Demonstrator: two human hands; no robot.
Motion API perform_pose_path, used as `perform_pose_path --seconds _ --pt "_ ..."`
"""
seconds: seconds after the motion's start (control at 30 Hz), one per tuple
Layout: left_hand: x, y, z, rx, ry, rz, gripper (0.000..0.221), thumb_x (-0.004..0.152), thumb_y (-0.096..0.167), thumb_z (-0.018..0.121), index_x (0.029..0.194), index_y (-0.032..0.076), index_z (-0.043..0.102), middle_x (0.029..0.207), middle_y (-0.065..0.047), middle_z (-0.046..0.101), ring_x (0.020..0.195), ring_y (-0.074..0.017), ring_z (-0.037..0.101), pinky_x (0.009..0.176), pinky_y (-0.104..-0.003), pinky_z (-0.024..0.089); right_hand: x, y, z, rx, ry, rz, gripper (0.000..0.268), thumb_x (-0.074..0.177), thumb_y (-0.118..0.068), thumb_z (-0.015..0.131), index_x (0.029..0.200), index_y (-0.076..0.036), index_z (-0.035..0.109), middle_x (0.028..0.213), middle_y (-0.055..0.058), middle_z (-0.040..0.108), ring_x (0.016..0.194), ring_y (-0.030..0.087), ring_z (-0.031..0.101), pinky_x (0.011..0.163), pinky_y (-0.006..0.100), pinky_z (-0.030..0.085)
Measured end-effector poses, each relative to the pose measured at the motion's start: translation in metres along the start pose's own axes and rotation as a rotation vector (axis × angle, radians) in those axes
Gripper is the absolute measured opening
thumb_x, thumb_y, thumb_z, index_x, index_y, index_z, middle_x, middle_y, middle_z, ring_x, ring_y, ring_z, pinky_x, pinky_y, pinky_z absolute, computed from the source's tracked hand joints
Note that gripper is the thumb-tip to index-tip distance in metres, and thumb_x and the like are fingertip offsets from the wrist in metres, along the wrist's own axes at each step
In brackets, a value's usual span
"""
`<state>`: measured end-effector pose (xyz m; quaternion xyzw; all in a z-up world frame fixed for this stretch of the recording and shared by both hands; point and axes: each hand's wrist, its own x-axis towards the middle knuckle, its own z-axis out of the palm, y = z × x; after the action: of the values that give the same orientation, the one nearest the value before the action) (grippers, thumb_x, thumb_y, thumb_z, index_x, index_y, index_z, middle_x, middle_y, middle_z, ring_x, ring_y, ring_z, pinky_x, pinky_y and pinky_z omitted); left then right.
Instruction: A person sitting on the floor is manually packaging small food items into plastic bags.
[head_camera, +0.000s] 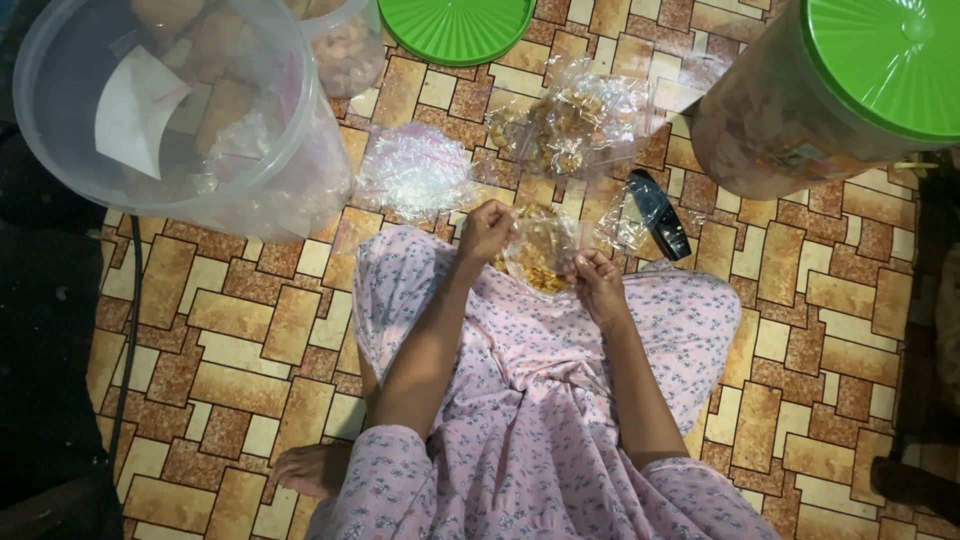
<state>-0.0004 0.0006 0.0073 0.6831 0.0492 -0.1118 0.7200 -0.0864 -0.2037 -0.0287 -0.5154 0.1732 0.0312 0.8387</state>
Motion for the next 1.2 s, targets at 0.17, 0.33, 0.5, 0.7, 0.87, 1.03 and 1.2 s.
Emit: perform_pose_path --seconds 0.17,0.33,0.5,0.7,0.87,1.03,1.2 --pt "0.006 -0.004 0.004 0.328 0.017 -0.061 0.012 0.081 0.023 0.052 0.079 0.017 0.063 0.06 -0.002 0.066 0.059 -0.0162 0.066 0.055 -0.03 0.052 -0.002 -0.003 0.003 -0.024 -0.005 0.008 0.007 0.088 -0.011 0.059 0.093 -0.008 0.055 0.073 0.006 0.06 0.061 0.015 0.068 0.053 0.017 0.052" --pt "0.003 0.002 0.003 0.299 0.089 -0.09 0.014 0.081 0.023 0.05 0.079 0.014 0.06 0.061 -0.004 0.066 0.059 -0.0167 0.066 0.056 -0.029 0.053 0.001 0.001 -0.001 -0.03 0.001 0.009 0.007 0.088 -0.011 0.059 0.093 -0.008 0.055 0.075 0.005 0.059 0.064 0.015 0.068 0.056 0.017 0.053" --pt "0.005 -0.012 -0.002 0.017 0.018 -0.038 0.021 0.082 0.022 0.065 0.092 0.003 0.062 0.06 -0.01 0.064 0.049 -0.017 0.063 0.045 -0.025 0.052 0.002 0.003 -0.003 -0.027 -0.008 -0.001 0.007 0.089 -0.011 0.059 0.093 -0.008 0.055 0.074 0.006 0.059 0.063 0.015 0.068 0.052 0.016 0.052" --pt "-0.003 0.003 -0.005 0.072 -0.037 0.024 0.021 0.079 0.008 0.064 0.1 0.007 0.061 0.076 -0.011 0.068 0.061 -0.0169 0.066 0.053 -0.026 0.053 0.0 0.0 0.0 -0.035 -0.006 0.002 0.008 0.088 -0.012 0.06 0.094 -0.008 0.055 0.075 0.006 0.06 0.064 0.015 0.068 0.054 0.016 0.052" --pt "-0.01 0.021 -0.005 0.104 0.014 0.012 0.019 0.078 0.007 0.061 0.097 0.012 0.063 0.075 -0.008 0.068 0.06 -0.0148 0.065 0.053 -0.025 0.054 0.0 0.001 0.0 -0.045 -0.011 -0.007 0.008 0.088 -0.012 0.059 0.094 -0.008 0.056 0.075 0.006 0.06 0.065 0.015 0.068 0.053 0.016 0.052" --pt "-0.009 0.02 -0.004 0.103 0.051 0.04 0.019 0.077 0.004 0.06 0.094 0.011 0.065 0.071 -0.008 0.068 0.053 -0.0138 0.064 0.048 -0.023 0.053 -0.001 0.0 0.001 -0.038 -0.01 -0.014 0.01 0.087 -0.013 0.062 0.094 -0.007 0.056 0.076 0.007 0.06 0.07 0.016 0.068 0.06 0.018 0.054" --pt "-0.003 0.012 0.0 0.039 0.104 0.063 0.015 0.077 0.004 0.064 0.091 0.008 0.064 0.068 -0.011 0.066 0.052 -0.0133 0.062 0.048 -0.023 0.053 -0.006 -0.004 0.005 -0.075 -0.027 -0.009 0.009 0.089 -0.013 0.059 0.094 -0.007 0.056 0.074 0.006 0.059 0.067 0.013 0.067 0.06 0.017 0.055"
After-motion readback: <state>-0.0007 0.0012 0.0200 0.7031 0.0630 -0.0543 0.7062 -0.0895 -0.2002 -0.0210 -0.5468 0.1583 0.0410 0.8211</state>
